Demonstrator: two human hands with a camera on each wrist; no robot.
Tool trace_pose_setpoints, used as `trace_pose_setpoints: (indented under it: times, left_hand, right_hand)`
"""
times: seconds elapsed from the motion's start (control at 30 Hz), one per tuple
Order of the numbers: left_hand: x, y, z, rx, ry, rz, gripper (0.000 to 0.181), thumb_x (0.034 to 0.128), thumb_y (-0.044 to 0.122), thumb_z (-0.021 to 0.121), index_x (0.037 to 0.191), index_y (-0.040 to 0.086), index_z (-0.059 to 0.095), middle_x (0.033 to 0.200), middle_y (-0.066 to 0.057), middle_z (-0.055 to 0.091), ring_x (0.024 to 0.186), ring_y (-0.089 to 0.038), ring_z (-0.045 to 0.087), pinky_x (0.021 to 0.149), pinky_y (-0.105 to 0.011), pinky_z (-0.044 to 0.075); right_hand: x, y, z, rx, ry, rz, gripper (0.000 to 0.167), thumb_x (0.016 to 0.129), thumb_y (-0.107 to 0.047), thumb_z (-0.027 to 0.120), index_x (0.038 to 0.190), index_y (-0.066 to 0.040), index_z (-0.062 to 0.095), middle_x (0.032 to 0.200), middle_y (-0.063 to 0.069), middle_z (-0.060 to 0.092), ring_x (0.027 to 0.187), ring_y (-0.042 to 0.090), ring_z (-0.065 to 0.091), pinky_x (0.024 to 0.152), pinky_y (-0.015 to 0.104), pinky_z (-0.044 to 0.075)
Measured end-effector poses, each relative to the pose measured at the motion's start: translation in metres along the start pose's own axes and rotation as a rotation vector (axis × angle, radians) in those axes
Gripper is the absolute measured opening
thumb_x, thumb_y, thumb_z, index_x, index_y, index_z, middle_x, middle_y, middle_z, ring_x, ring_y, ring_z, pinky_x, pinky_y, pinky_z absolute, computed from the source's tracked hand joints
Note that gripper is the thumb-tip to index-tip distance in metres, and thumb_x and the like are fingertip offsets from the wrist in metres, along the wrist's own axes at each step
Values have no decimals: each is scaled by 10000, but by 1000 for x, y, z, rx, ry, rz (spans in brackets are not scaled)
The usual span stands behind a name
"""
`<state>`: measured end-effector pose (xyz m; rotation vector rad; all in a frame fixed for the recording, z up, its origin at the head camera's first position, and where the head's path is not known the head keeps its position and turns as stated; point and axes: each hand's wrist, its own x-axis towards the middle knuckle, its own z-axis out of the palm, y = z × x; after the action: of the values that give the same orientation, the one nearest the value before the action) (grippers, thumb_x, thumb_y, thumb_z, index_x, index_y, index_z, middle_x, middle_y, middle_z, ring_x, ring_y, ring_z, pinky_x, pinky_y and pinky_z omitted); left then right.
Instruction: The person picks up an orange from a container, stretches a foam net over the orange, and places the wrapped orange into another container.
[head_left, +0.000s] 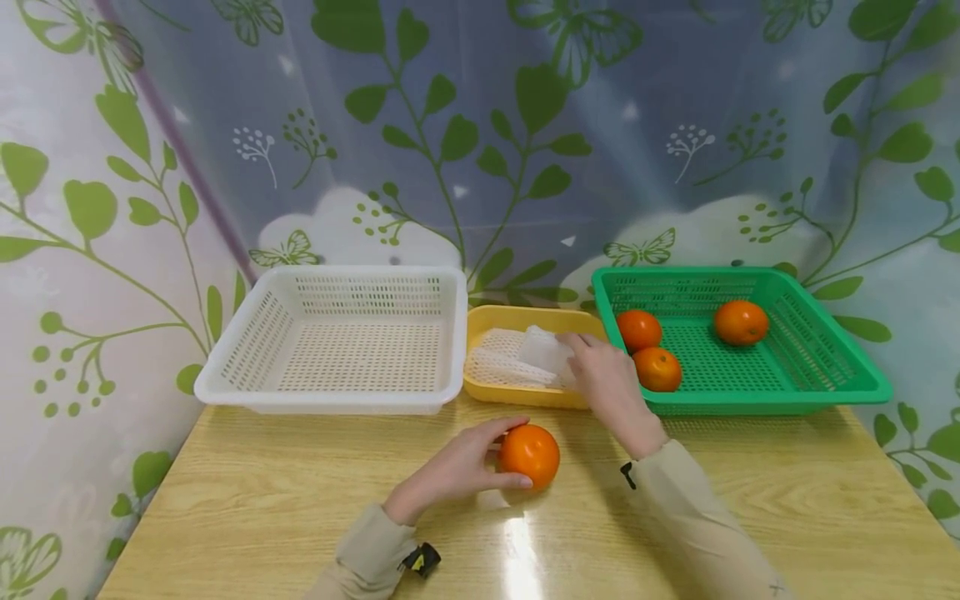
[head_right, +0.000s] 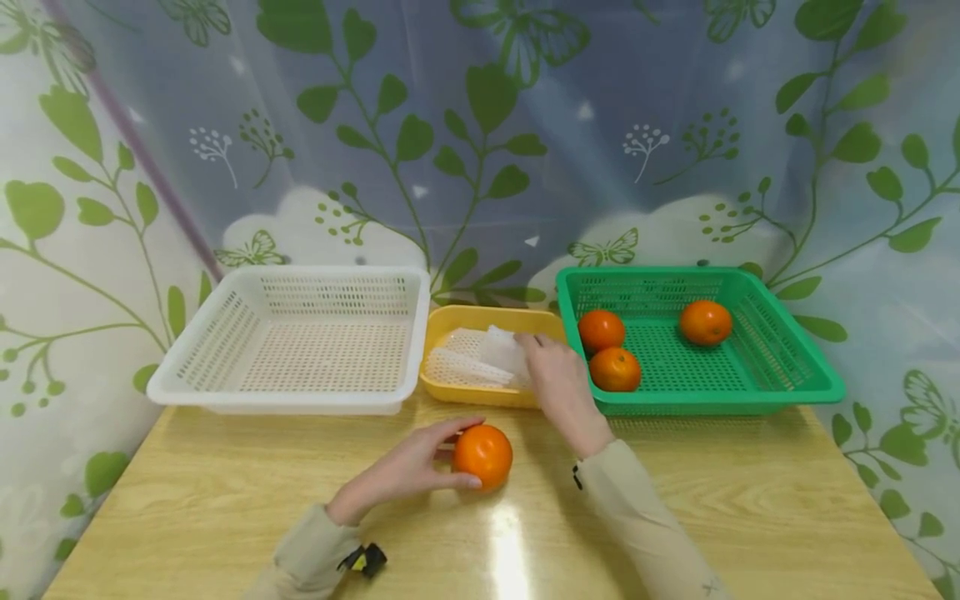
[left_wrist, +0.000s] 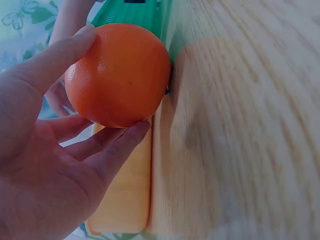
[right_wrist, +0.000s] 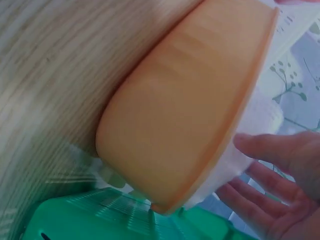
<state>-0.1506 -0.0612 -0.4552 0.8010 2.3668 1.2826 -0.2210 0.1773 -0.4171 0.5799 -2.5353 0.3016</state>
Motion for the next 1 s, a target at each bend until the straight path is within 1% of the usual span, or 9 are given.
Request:
trace_pose_setpoints:
  times: [0.13,0.23,0.3,0.4,0.53,0.73,0.8,0.87,1.0]
  left_hand:
    - [0,0,0,-15,-8,6,816,869,314,822,1531,64,416,1475,-106,523,1230,-259,599,989,-284,526]
    - [1,-1,0,-11,-11,19,819,868,306,823,1533,64,410,1477,-101,519,1230,-254,596,991,-273,521]
    - [1,-1,0,-6,-12,33,823,867,301,825,1535,65,406,1479,-103,515,1235,-254,592,999,-280,518]
    - [0,-2,0,22,-9,52,826,865,312,825,1536,72,407,1486,-104,509,1246,-256,585,1021,-309,510]
    - [0,-2,0,50,-5,54,818,880,355,805,1539,81,405,1494,-103,504,1256,-261,574,1046,-357,497]
    - [2,-4,1,2,18,23,657,1011,408,617,1532,65,409,1476,-117,523,1259,-275,578,1038,-388,507]
    - [2,-3,1,-8,48,21,600,1046,412,547,1519,63,428,1473,-127,529,1263,-275,580,1033,-396,511]
    - [3,-2,0,-24,99,29,552,1063,400,512,1496,60,461,1461,-127,543,1261,-266,584,1022,-398,519]
    - [5,5,-4,-44,271,61,422,1068,352,520,1381,79,591,1348,-77,643,1182,-214,636,933,-336,564]
  right_hand:
    - [3,2,-7,59,102,54,370,863,-19,790,1213,-50,675,1038,177,719,587,321,611,491,408,538]
    - [5,4,-12,139,168,91,361,878,-33,781,1217,-26,655,1066,193,710,646,330,644,539,429,563]
    - [5,5,-14,211,194,125,358,890,-35,770,1221,-8,637,1088,203,703,745,342,681,605,451,594]
    - [2,4,-17,319,200,181,365,907,-38,751,1238,13,606,1149,214,688,873,354,703,686,481,615]
    - [-4,-1,-23,400,162,244,391,931,-55,727,1275,22,558,1200,233,675,924,373,708,740,500,614]
    - [-16,-9,-29,485,177,299,432,930,-79,738,1285,23,514,1188,253,685,927,390,715,737,504,613]
    - [-19,-11,-31,532,187,316,435,931,-80,736,1285,24,505,1193,253,688,932,390,717,743,501,613]
    - [-22,-13,-33,583,189,337,434,941,-90,728,1292,18,498,1199,243,691,935,375,720,749,451,617]
    - [-29,-20,-39,708,191,355,433,965,-100,697,1324,12,481,1231,200,692,953,269,719,760,231,593]
